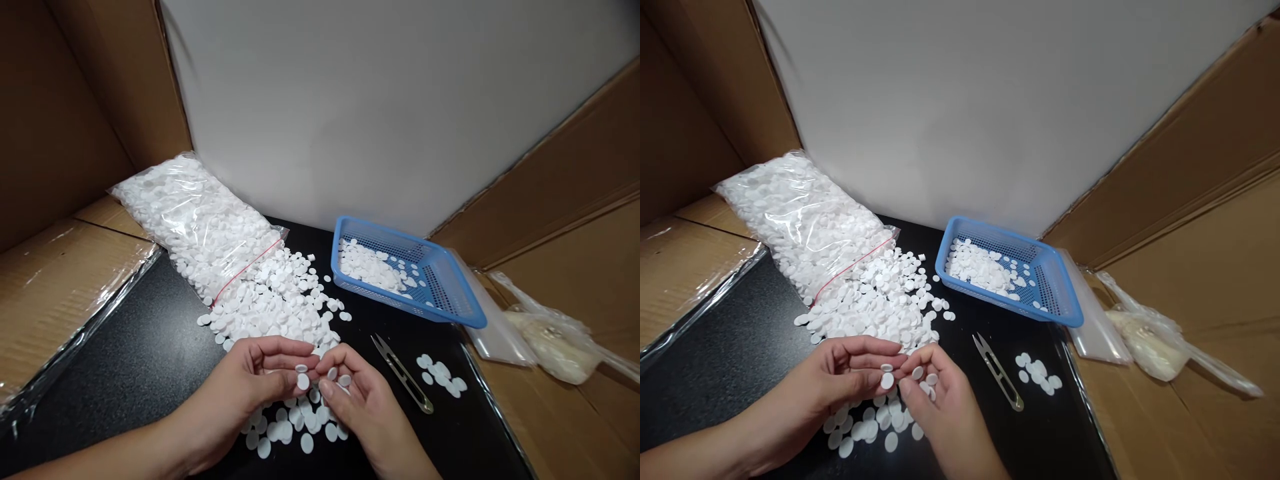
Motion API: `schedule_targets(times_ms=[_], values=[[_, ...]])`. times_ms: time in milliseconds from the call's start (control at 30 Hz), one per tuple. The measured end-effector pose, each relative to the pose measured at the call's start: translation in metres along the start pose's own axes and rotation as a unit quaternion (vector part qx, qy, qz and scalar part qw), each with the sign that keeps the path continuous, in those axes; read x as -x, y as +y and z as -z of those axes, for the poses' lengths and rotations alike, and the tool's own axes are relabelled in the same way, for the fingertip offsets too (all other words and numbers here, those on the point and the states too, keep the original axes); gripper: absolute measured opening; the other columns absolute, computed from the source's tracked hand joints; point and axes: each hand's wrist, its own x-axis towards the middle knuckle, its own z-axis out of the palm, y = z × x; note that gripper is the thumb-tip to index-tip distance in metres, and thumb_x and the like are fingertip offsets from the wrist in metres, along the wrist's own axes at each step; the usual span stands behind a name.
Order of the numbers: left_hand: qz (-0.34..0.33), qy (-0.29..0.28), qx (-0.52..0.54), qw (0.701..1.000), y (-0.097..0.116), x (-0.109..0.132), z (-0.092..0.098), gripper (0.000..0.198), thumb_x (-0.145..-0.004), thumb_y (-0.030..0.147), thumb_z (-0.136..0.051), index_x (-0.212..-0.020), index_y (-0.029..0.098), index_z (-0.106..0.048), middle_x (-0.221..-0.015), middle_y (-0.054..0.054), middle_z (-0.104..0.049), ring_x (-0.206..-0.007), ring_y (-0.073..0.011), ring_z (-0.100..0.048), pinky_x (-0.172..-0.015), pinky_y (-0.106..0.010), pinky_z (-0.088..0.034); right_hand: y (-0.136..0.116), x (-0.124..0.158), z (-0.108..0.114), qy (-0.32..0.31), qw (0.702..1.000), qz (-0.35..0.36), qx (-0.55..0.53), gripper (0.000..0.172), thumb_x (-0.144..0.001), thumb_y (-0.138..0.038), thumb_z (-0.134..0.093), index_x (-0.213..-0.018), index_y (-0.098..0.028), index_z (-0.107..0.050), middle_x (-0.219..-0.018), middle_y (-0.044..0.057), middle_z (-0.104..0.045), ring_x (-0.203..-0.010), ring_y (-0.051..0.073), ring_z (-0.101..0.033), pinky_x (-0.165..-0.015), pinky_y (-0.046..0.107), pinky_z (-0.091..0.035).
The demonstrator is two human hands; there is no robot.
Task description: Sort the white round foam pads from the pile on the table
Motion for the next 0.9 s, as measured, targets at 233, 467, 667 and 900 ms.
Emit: schedule_targets(times_ms=[233, 467, 667, 900], values=[[-0.008, -0.01, 0.014, 1.0, -0.001, 0.001, -0.003, 0.029, -0.078, 0.032, -0.082, -0.102, 0.016, -0.079, -0.098, -0.01, -0.08, -0.093, -0.0193, -0.073, -0.086, -0.025, -0.053, 0.019, 0.0, -0.002, 0.063, 0.981, 0.102, 0.152, 0.022, -0.082, -0.041, -0.071, -0.075, -0.022, -0.064, -0.075, 0.002, -0.065, -0.064, 0.016, -0.058, -0.053, 0.023, -0.046], [0.007, -0.007, 0.055, 0.998, -0.002, -0.001, -0.004, 0.029, -0.077, 0.032, -0.085, -0.098, 0.013, -0.079, -0.098, -0.012, -0.08, -0.098, -0.0228, -0.074, -0.094, -0.028, -0.055, 0.02, 0.002, -0.002, 0.066, 0.955, 0.164, 0.239, 0.018, -0.088, -0.036, -0.065, -0.077, -0.023, -0.066, -0.063, -0.003, -0.059, -0.055, 0.014, -0.055, -0.05, 0.021, -0.043], [0.023, 0.006, 0.102, 0.994, 0.003, 0.0, -0.003, 0.032, -0.071, 0.026, -0.09, -0.098, 0.013, -0.079, -0.102, -0.014, -0.08, -0.1, -0.024, -0.074, -0.096, -0.031, -0.056, 0.013, 0.0, -0.001, 0.034, 0.976, 0.122, 0.176, 0.026, -0.091, -0.042, -0.061, -0.074, -0.022, -0.058, -0.065, -0.002, -0.061, -0.06, 0.015, -0.057, -0.057, 0.024, -0.044], [-0.001, 0.017, 0.062, 0.998, 0.001, -0.001, -0.002, 0.037, -0.063, 0.019, -0.093, -0.097, 0.016, -0.079, -0.099, -0.01, -0.081, -0.09, -0.0196, -0.075, -0.085, -0.026, -0.056, 0.003, -0.002, -0.005, -0.034, 0.999, -0.007, 0.039, 0.04, -0.086, -0.058, -0.066, -0.082, -0.023, -0.049, -0.059, -0.006, -0.056, -0.046, 0.009, -0.038, -0.044, 0.02, -0.029]])
